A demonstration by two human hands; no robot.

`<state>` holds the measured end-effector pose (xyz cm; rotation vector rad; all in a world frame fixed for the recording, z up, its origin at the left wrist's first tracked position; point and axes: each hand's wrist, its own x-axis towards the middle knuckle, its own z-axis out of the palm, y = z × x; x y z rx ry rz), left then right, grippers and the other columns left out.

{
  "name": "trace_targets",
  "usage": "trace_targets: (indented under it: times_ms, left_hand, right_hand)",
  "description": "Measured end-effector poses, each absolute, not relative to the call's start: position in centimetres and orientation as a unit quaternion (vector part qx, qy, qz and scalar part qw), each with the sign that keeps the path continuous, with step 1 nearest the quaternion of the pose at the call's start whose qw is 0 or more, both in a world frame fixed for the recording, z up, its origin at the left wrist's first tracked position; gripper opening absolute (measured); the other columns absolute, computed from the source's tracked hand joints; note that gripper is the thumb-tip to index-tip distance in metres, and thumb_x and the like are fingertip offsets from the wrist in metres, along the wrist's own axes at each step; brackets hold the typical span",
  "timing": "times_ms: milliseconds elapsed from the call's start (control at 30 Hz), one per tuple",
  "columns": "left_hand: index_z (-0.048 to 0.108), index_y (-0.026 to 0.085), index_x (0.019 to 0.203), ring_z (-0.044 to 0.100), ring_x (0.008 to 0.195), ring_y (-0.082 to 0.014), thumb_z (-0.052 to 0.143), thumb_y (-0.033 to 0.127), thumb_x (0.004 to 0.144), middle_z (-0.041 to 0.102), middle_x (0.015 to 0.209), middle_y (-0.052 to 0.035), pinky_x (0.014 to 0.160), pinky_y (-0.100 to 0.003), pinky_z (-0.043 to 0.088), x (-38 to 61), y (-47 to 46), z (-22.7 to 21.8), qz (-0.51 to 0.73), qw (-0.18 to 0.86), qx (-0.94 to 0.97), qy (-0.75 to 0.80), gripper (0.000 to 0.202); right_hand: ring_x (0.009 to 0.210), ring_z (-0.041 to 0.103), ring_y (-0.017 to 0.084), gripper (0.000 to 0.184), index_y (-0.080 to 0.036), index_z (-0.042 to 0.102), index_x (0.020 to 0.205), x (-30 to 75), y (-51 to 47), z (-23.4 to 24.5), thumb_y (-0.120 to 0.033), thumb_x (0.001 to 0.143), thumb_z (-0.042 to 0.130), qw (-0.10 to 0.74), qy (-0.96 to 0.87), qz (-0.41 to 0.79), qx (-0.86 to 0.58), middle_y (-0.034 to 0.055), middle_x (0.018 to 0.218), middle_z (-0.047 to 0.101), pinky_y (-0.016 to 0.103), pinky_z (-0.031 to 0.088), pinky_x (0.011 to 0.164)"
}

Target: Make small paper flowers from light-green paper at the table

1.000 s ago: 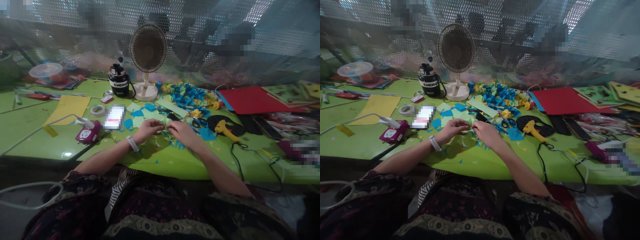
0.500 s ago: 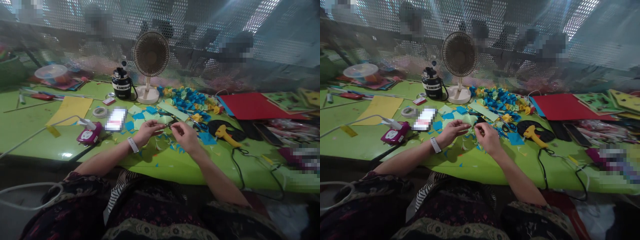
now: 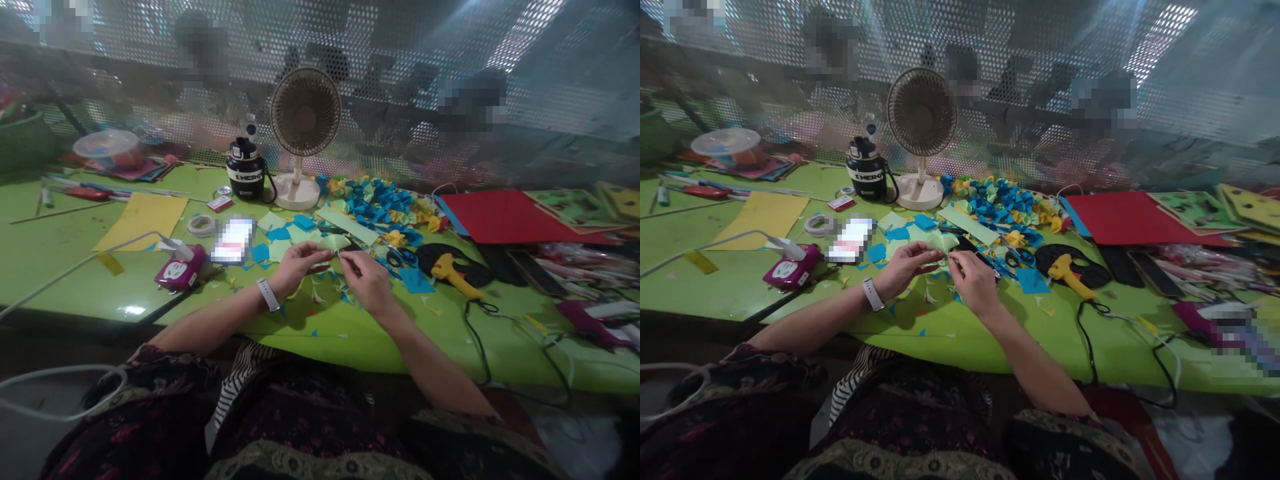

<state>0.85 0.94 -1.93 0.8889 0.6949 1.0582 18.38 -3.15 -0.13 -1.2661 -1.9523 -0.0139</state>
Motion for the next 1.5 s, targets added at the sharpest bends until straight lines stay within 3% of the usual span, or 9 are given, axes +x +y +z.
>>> trace_targets:
  times_ms: [100, 267, 400, 567, 1033, 1300, 1500]
  left_hand:
    - [0.062, 0.015, 0.087, 0.072, 0.089, -0.0192, 0.079, 0.039, 0.074, 0.074, 0.091, -0.0077, 0.077, -0.032, 0.057, 0.7, 1.4, -2.1, 0.485, 0.662, 0.467, 0.329, 0.032]
    - [0.066, 0.016, 0.089, 0.069, 0.073, -0.0165, 0.07, 0.042, 0.082, 0.072, 0.082, -0.0065, 0.065, -0.028, 0.055, 0.2, 2.1, -2.5, 0.494, 0.446, 0.651, 0.364, 0.027]
    - [0.069, 0.017, 0.091, 0.07, 0.075, -0.0173, 0.067, 0.037, 0.085, 0.073, 0.085, -0.0069, 0.066, -0.027, 0.056, 0.0, 1.9, -2.4, 0.482, 0.369, 0.716, 0.345, 0.021]
    - [0.07, 0.02, 0.093, 0.07, 0.073, -0.016, 0.065, 0.032, 0.087, 0.074, 0.087, -0.0063, 0.068, -0.027, 0.055, -0.2, 1.6, -2.4, 0.469, 0.296, 0.761, 0.337, 0.014]
    - [0.071, 0.018, 0.089, 0.067, 0.065, -0.0144, 0.066, 0.03, 0.087, 0.073, 0.078, -0.0062, 0.063, -0.026, 0.054, -0.5, 1.7, -2.0, 0.441, 0.299, 0.784, 0.317, 0.013]
    - [0.069, 0.015, 0.09, 0.066, 0.064, -0.0114, 0.064, 0.023, 0.088, 0.072, 0.077, -0.0043, 0.06, -0.022, 0.052, -0.5, 1.9, -2.1, 0.459, 0.186, 0.823, 0.277, 0.009]
    - [0.068, 0.014, 0.088, 0.065, 0.062, -0.0106, 0.065, 0.019, 0.087, 0.072, 0.076, -0.0045, 0.057, -0.02, 0.052, -0.6, 1.7, -1.9, 0.466, 0.172, 0.827, 0.262, 0.006]
  right_hand:
    - [0.082, 0.07, 0.021, 0.023, -0.022, 0.069, 0.094, 18.5, -3.4, 0.3, -0.031, 0.096, 0.049, 0.406, -0.767, 0.013, -0.496, 0.009, 0.093, 0.075, 0.034, 0.055, 0.077]
    - [0.068, 0.067, 0.019, 0.02, -0.022, 0.071, 0.092, 18.7, -3.5, 0.8, -0.034, 0.091, 0.055, 0.392, -0.748, 0.119, -0.522, 0.0049, 0.082, 0.074, 0.032, 0.054, 0.066]
    - [0.059, 0.062, 0.017, 0.021, -0.022, 0.071, 0.091, 18.9, -3.3, 1.0, -0.037, 0.089, 0.057, 0.394, -0.732, 0.167, -0.531, 0.0036, 0.076, 0.073, 0.03, 0.051, 0.057]
    - [0.063, 0.064, 0.017, 0.019, -0.021, 0.071, 0.089, 19.0, -3.1, 1.2, -0.035, 0.089, 0.057, 0.385, -0.728, 0.181, -0.538, 0.0032, 0.074, 0.072, 0.029, 0.049, 0.058]
    - [0.051, 0.052, 0.012, 0.02, -0.019, 0.071, 0.089, 19.6, -3.1, 1.3, -0.034, 0.086, 0.059, 0.357, -0.718, 0.25, -0.542, 0.0021, 0.07, 0.07, 0.026, 0.042, 0.05]
    - [0.05, 0.051, 0.011, 0.022, -0.017, 0.071, 0.086, 19.7, -2.9, 1.4, -0.036, 0.086, 0.059, 0.342, -0.728, 0.235, -0.546, 0.0023, 0.066, 0.068, 0.025, 0.04, 0.05]
    - [0.05, 0.048, 0.011, 0.019, -0.018, 0.071, 0.085, 19.6, -3.0, 1.5, -0.033, 0.086, 0.059, 0.345, -0.738, 0.224, -0.536, 0.001, 0.064, 0.066, 0.025, 0.038, 0.051]
